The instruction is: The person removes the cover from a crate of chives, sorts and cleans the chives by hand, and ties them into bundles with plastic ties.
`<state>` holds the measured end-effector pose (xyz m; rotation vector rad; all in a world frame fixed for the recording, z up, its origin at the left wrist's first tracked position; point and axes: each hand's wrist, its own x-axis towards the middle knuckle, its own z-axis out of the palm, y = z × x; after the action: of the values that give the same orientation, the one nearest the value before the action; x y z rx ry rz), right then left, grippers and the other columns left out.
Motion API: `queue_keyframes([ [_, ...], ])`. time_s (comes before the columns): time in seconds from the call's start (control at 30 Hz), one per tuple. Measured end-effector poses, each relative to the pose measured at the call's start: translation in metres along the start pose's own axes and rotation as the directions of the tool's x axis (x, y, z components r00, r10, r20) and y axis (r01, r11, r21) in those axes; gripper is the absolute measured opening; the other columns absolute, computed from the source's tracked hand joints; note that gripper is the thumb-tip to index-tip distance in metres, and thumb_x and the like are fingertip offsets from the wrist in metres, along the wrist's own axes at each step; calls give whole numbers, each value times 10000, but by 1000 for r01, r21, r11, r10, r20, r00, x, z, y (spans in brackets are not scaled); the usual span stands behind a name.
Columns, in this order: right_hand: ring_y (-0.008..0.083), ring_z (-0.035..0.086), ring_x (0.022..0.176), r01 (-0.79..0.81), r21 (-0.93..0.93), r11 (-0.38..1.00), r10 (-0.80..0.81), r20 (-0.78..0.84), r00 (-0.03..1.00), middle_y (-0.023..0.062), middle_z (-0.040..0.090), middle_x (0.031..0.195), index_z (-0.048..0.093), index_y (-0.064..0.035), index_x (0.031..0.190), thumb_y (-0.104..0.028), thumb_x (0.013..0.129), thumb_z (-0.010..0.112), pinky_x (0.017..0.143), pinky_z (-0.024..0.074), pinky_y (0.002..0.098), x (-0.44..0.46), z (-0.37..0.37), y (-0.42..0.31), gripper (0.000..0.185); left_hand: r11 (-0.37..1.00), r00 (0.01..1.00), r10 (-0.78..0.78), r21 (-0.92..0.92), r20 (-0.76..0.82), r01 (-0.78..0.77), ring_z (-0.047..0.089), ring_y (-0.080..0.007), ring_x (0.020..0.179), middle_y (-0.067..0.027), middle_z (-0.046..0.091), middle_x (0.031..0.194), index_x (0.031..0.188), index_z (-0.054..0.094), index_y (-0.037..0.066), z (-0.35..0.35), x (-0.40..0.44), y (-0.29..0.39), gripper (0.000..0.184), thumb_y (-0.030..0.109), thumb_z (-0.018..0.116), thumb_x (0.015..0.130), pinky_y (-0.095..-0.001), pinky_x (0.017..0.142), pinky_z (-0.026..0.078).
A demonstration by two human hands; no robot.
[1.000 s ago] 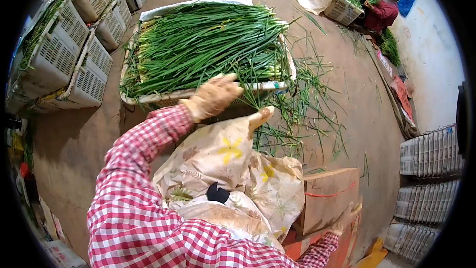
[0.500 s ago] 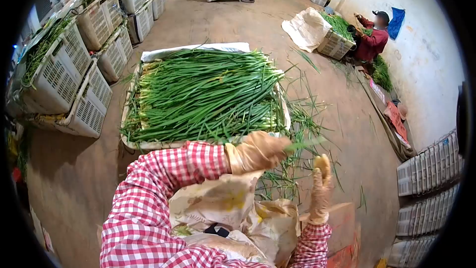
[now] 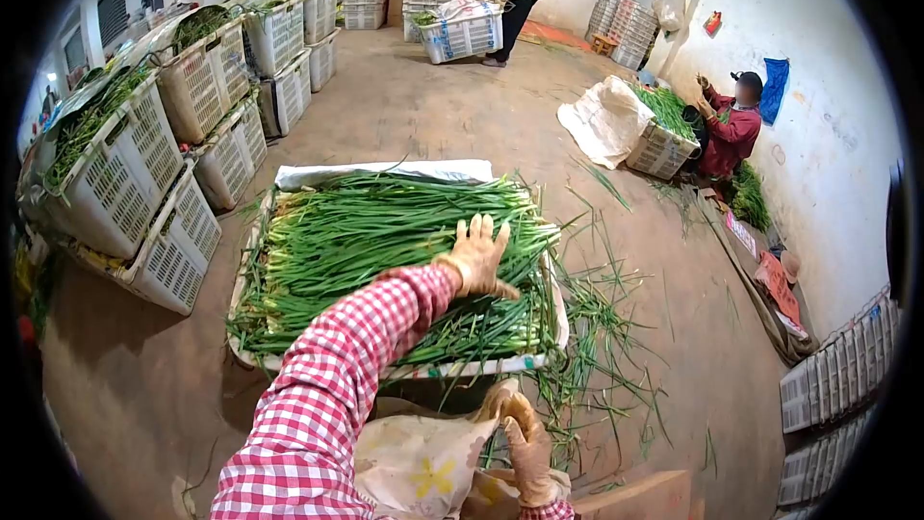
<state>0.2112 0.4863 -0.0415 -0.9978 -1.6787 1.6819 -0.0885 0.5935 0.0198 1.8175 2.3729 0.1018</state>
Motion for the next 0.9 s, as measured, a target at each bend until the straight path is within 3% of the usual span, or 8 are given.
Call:
queue_keyframes([
  [0.1,168,556,1068,-49,-42,998,48,-26,999,109,601,1194,492,20,1299,-184,912,587,944,416,286,10,2,4,448,998,996,-24,50,-81,28,74,-487,1388,-338,97,1481,1475,8,3,20,-1,2,1344,676,742,573,-606,1099,108],
  [0.23,169,566,1049,-63,-125,990,64,6,998,112,613,1174,520,20,1273,-182,908,581,941,417,285,16,-1,14,422,998,991,-60,18,-116,62,102,-360,1425,-198,120,1534,1480,18,18,13,18,-25,1301,634,752,600,-583,1114,114],
  [0.33,175,561,1068,-191,-206,960,205,53,977,121,600,1197,493,23,1298,-196,912,574,945,415,282,19,-2,16,451,995,991,-75,64,-115,82,50,-346,1437,-198,73,1546,1480,21,7,-4,30,-48,1294,616,757,607,-514,1145,64],
  [0.37,179,543,1106,-206,-19,978,207,118,971,126,574,1240,455,27,1329,-164,924,562,958,405,276,20,-5,39,460,994,991,-90,50,-101,96,40,-347,1437,-199,66,1547,1476,21,-6,-12,35,-53,1293,615,754,611,-496,1150,51],
  [0.6,164,505,1162,-191,18,981,178,286,941,108,537,1290,413,24,1361,-96,940,546,987,380,274,14,-1,53,457,961,950,-275,67,145,268,59,-363,1432,-235,83,1536,1473,57,-22,-29,77,-99,1340,787,641,578,-505,1146,54],
  [0.67,159,505,1163,-223,81,971,192,286,939,100,529,1301,400,23,1370,-84,942,533,991,379,274,9,-3,54,461,952,949,-299,-33,103,304,103,-367,1426,-237,135,1527,1474,106,-14,-25,84,-114,1320,771,659,568,-512,1144,70],
  [0.77,162,495,1187,-226,-142,964,258,276,926,99,519,1311,381,12,1385,-81,949,512,1004,373,275,9,-9,64,464,922,932,-319,-169,172,347,236,-342,1399,-238,270,1485,1467,166,-11,-21,92,-127,1331,775,683,524,-511,1141,110],
  [0.9,163,494,1192,-236,-115,965,261,326,909,96,517,1311,377,5,1390,-78,949,506,1009,370,273,11,-5,49,467,877,931,-244,-348,273,332,285,-344,1374,-248,302,1465,1451,202,-29,-13,88,-133,1332,766,707,510,-374,1119,264],
])
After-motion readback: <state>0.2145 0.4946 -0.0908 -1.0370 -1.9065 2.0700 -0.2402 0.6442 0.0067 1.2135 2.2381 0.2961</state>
